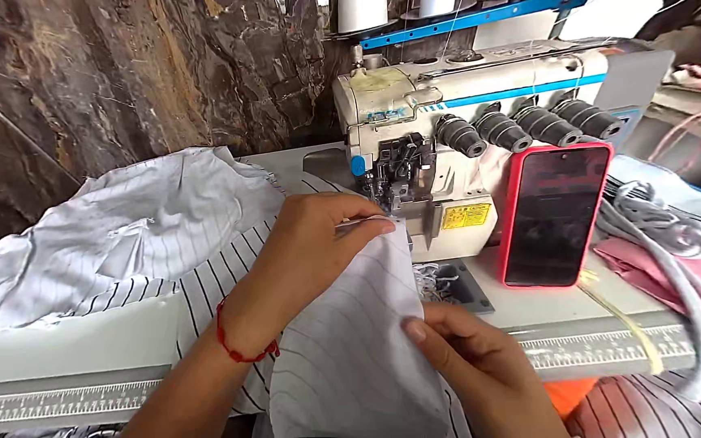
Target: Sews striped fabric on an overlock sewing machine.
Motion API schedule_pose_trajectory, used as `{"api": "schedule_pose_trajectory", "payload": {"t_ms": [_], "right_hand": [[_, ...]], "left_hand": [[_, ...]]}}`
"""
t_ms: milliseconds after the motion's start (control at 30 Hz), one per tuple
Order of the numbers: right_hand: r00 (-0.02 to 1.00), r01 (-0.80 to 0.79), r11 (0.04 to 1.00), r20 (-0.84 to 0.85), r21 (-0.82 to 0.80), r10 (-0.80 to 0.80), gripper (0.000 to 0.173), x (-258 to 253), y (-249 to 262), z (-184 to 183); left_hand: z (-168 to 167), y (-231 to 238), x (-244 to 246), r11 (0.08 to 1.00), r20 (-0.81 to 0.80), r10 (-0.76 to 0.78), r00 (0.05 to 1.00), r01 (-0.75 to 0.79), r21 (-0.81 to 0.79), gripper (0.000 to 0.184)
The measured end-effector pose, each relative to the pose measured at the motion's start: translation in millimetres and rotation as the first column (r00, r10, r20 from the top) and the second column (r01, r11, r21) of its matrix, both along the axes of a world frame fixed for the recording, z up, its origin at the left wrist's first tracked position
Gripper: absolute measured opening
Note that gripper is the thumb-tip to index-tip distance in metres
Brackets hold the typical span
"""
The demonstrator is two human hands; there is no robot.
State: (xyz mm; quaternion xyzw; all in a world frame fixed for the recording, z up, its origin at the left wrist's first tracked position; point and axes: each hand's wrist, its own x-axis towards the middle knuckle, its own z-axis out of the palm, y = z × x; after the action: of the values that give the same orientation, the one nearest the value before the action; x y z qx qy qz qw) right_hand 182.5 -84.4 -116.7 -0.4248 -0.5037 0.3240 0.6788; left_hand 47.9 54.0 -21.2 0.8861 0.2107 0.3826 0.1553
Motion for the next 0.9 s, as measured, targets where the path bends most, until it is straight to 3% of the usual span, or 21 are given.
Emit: {"api": "schedule_pose_trajectory", "payload": {"t_ms": [167,333,667,900], "right_hand": [[0.989,0.142,0.990,0.025,0.024,-0.143,0.010,6,9,-8],[0.878,0.376,0.911,0.248,0.171,-0.409,0.022,13,24,-35],[0.967,0.244,0.969,0.066,0.049,-0.247,0.005,8,3,-24],[0.984,0.178,0.984,-0.023,0.000,-0.177,0.005,9,1,-20]], "left_hand": [[-2,18,10,1.000,-0.070,0.024,0.997,-0.023,0.014,0.007],[-19,32,13,0.999,-0.029,0.031,0.999,-0.030,0.024,0.006],[-22,35,8,0.998,-0.052,-0.059,0.997,0.060,0.030,0.008],[-22,35,10,0.998,-0.089,-0.027,0.996,0.031,0.050,0.010]]}}
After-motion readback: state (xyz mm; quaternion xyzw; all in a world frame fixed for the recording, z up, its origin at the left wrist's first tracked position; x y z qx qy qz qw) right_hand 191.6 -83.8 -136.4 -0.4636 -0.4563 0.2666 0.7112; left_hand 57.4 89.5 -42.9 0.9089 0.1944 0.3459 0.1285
